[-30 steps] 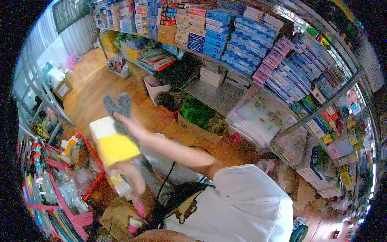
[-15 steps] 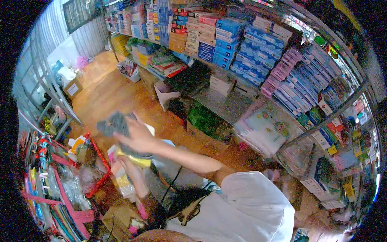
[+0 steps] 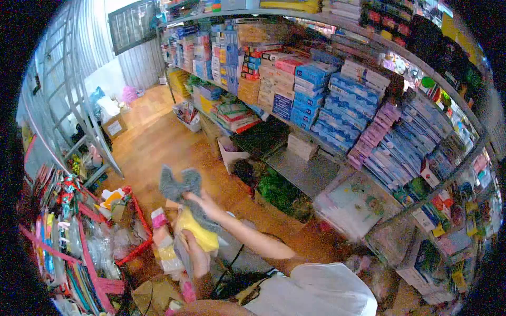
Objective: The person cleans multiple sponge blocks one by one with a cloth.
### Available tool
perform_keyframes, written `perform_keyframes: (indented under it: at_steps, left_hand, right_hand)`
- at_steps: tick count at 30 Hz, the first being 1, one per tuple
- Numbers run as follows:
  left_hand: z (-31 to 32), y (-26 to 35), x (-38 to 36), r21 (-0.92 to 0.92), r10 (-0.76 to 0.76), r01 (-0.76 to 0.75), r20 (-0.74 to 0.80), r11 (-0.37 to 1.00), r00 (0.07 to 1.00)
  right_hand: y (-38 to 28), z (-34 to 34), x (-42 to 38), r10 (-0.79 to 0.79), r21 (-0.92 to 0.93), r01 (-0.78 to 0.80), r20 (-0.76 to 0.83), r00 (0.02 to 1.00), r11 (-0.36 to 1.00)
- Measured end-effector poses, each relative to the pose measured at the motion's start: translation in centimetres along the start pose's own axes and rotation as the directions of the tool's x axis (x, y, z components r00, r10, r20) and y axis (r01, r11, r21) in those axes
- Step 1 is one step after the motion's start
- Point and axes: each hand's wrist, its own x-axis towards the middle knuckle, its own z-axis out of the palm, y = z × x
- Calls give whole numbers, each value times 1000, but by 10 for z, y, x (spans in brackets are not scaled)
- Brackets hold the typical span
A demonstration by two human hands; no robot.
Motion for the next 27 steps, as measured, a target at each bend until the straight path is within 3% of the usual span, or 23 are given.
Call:
perform_keyframes:
  at_steps: [3,4,5,7,8,10,13,15,16,20,21,23,24,27]
  left_hand:
    - [5,18,9,135,206,-212,58,968,977]
    - [-6,16,19,219,289,-288,29,932,957]
    - [-12,19,27,197,269,-261,-15,945,963]
    - [-12,28,34,79,92,-85,-88,993,992]
    - [-10,29,31,50,30,-24,-105,998,994]
    - [-7,28,21,11,-64,66,-129,998,990]
    - [-4,37,15,-41,-135,132,-93,990,986]
    - [-1,46,13,-95,-164,161,-19,982,986]
    - [-13,42,16,-22,-199,197,-108,980,974]
    - [-14,70,11,17,-134,136,-70,991,988]
    - [-18,69,9,153,-93,110,-111,982,989]
    - [-25,68,12,223,-62,92,-138,971,988]
    - [-27,67,13,223,-68,99,-142,970,988]
    - [-32,71,10,225,-89,122,-151,967,985]
  right_hand:
    - [49,8,-25,134,269,-74,-211,968,960]
    - [59,23,-41,9,163,31,-240,971,986]
    - [59,39,-57,-116,57,135,-259,959,989]
    - [41,50,-64,-365,-220,332,-130,922,917]
    - [31,54,-64,-466,-337,427,-40,884,839]
    - [-7,52,-56,-682,-678,532,62,729,507]
    - [-41,43,-31,-616,-648,707,442,652,284]
    - [-48,43,-21,-459,-654,596,397,795,466]
    - [-47,43,-16,-368,-653,525,375,851,547]
    - [-13,33,6,-346,-524,384,174,922,760]
    - [-12,38,1,-424,-580,474,230,876,663]
    - [-19,54,-13,-560,-649,630,357,748,427]
    - [-20,67,-24,-586,-667,607,304,751,431]
    - [-34,96,-45,-625,-583,776,518,584,242]
